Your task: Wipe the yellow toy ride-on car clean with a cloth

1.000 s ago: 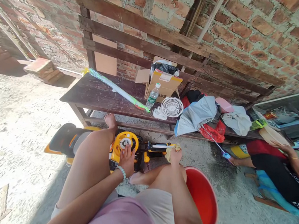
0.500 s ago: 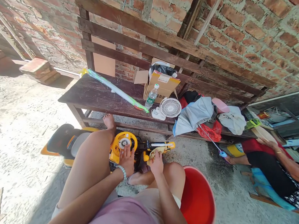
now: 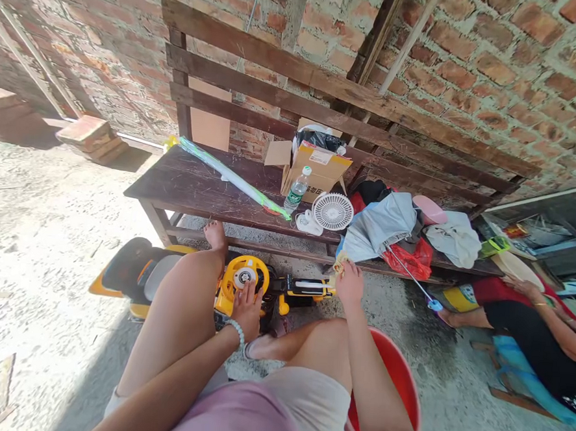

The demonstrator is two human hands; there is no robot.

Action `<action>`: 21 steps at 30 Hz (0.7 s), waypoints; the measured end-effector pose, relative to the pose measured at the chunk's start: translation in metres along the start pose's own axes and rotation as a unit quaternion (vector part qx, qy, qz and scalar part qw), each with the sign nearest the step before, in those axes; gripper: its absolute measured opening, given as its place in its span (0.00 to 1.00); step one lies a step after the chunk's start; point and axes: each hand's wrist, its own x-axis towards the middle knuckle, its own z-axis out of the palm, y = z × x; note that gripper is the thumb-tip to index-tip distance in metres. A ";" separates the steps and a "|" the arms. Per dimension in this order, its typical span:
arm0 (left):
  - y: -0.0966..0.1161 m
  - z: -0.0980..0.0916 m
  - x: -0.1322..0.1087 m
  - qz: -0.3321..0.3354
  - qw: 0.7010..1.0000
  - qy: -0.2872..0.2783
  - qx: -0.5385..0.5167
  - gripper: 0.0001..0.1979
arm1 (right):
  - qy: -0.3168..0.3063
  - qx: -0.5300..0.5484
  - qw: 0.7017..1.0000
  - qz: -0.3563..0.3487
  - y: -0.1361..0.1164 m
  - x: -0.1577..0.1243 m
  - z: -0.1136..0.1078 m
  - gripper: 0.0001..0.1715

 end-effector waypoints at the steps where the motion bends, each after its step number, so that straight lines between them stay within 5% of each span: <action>1: -0.001 0.003 0.001 -0.002 1.000 0.005 0.004 0.46 | -0.060 -0.035 0.998 0.006 -0.007 0.007 0.001 0.29; 5: -0.004 0.011 0.002 -0.001 1.000 0.021 0.010 0.44 | -0.212 -0.096 0.973 0.012 -0.039 0.013 0.024 0.20; 10: 0.000 0.006 0.003 -0.022 1.000 0.002 0.010 0.44 | -0.203 -0.049 0.976 -0.059 -0.061 0.000 0.044 0.20; 15: 0.004 -0.005 0.002 -0.020 1.000 -0.017 0.012 0.46 | -0.148 0.143 0.974 -0.096 -0.084 -0.019 0.050 0.17; 21: 0.008 -0.020 -0.004 -0.019 0.999 -0.041 -0.013 0.45 | -0.120 0.465 0.875 0.062 -0.091 -0.054 0.055 0.28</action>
